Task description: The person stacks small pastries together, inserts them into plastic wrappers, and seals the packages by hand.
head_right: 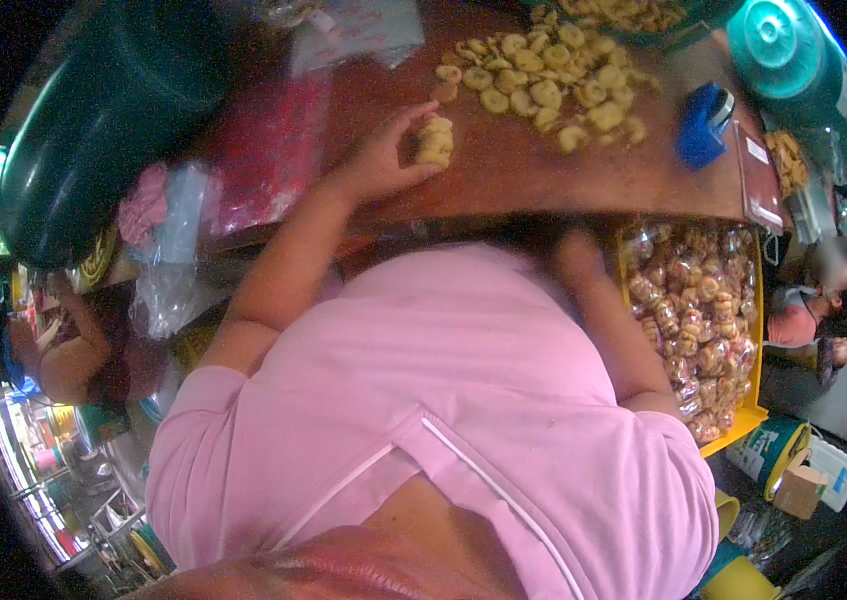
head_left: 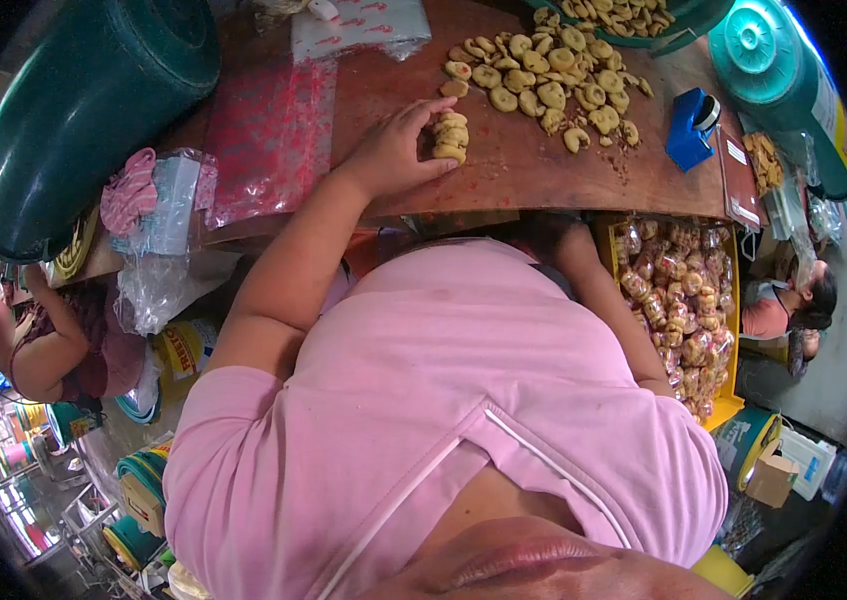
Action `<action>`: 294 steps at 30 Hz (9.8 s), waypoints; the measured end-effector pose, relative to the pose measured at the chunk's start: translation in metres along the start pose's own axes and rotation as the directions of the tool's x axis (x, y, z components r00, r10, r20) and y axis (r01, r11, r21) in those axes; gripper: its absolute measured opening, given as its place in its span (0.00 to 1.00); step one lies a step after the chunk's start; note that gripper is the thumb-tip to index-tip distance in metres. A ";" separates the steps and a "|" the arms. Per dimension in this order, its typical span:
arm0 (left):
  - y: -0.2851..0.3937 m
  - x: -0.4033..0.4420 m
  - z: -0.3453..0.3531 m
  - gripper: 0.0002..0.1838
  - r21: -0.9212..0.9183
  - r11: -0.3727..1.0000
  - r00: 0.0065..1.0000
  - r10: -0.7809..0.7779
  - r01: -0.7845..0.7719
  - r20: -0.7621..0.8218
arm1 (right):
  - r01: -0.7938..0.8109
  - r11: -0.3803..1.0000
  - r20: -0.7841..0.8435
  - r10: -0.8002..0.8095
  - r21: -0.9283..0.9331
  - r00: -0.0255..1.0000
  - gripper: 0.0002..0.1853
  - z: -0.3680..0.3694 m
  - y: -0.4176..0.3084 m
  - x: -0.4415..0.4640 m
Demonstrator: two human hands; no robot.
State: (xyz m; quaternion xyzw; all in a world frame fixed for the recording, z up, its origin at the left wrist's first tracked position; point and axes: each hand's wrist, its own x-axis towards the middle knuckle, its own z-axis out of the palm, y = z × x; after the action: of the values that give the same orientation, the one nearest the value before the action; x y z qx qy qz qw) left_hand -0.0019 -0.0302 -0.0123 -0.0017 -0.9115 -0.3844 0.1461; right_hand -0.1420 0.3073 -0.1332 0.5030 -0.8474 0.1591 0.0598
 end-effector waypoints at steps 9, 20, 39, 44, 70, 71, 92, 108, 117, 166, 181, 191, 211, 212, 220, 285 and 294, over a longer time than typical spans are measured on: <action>-0.008 0.000 0.007 0.43 0.006 0.998 0.996 0.060 -0.060 -0.061 | -0.068 0.991 -0.052 0.075 0.119 0.996 0.21 -0.025 -0.007 0.010; 0.001 0.001 0.001 0.45 -0.018 0.997 0.996 0.080 -0.081 -0.043 | -0.702 0.139 0.658 0.261 0.698 0.706 0.20 -0.086 -0.075 0.044; 0.009 0.011 -0.016 0.49 -0.056 0.992 0.954 0.125 -0.114 0.274 | -0.134 0.722 0.078 0.110 0.679 0.991 0.11 -0.087 -0.124 0.134; -0.004 0.010 -0.012 0.53 -0.104 0.990 0.965 0.117 -0.094 0.234 | 0.392 0.835 -0.230 -0.325 0.386 0.917 0.12 -0.078 -0.129 0.140; 0.025 -0.033 -0.029 0.06 0.353 0.935 0.987 0.074 -0.020 -0.142 | 0.449 0.865 -0.171 -0.419 0.225 0.892 0.08 -0.055 -0.135 0.155; 0.016 -0.027 -0.025 0.06 0.314 0.950 0.990 0.041 0.004 -0.136 | 0.455 0.858 -0.193 -0.417 0.241 0.888 0.08 -0.055 -0.134 0.154; -0.001 -0.067 -0.024 0.12 0.464 0.885 0.998 -0.020 0.046 -0.061 | 0.369 0.907 -0.065 -0.363 0.205 0.929 0.08 -0.070 -0.153 0.160; -0.034 -0.014 -0.005 0.15 0.499 0.864 0.997 0.053 -0.069 0.048 | 0.358 0.916 0.025 -0.368 0.183 0.929 0.23 -0.084 -0.146 0.149; 0.007 -0.016 -0.027 0.20 0.162 0.966 0.947 -0.151 0.202 -0.282 | 0.416 0.907 0.187 -0.420 0.063 0.888 0.21 -0.069 -0.136 0.158; 0.036 -0.021 0.036 0.26 0.215 0.961 0.956 -0.110 0.172 -0.273 | 0.933 0.305 -0.885 -0.465 -0.189 -0.027 0.07 -0.395 -0.188 0.043; 0.038 -0.023 0.034 0.26 0.245 0.951 0.956 -0.119 0.187 -0.266 | 0.913 0.338 -0.876 -0.481 -0.229 -0.041 0.08 -0.403 -0.183 0.041; 0.042 -0.023 0.032 0.26 0.265 0.948 0.955 -0.101 0.177 -0.278 | 0.917 0.324 -0.874 -0.484 -0.232 -0.050 0.09 -0.402 -0.182 0.044; 0.032 -0.020 0.035 0.29 0.266 0.957 0.959 -0.035 0.113 -0.281 | 0.556 0.802 -0.671 -0.290 0.219 0.682 0.11 -0.320 -0.131 0.074; 0.034 -0.022 0.034 0.27 0.267 0.957 0.958 -0.035 0.114 -0.284 | 0.377 0.888 -0.520 -0.199 0.264 0.831 0.12 -0.299 -0.125 0.083; 0.026 -0.023 0.038 0.21 0.219 0.968 0.959 -0.061 0.125 -0.277 | 0.197 0.897 0.049 -0.234 0.395 0.971 0.18 -0.109 -0.084 0.105; 0.033 -0.026 0.031 0.29 0.264 0.964 0.973 0.094 -0.035 -0.213 | -0.034 0.703 0.150 -0.104 0.710 0.983 0.06 -0.083 -0.091 0.129; 0.032 -0.018 0.030 0.23 0.178 0.984 0.985 0.047 -0.017 -0.166 | -0.029 0.844 0.212 -0.101 0.536 0.972 0.13 -0.103 -0.093 0.135</action>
State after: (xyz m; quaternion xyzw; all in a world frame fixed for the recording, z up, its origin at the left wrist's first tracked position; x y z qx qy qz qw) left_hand 0.0109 0.0154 -0.0139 0.0293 -0.9261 -0.2985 0.2288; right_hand -0.1326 0.1876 0.0186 0.5305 -0.7607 0.3283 -0.1794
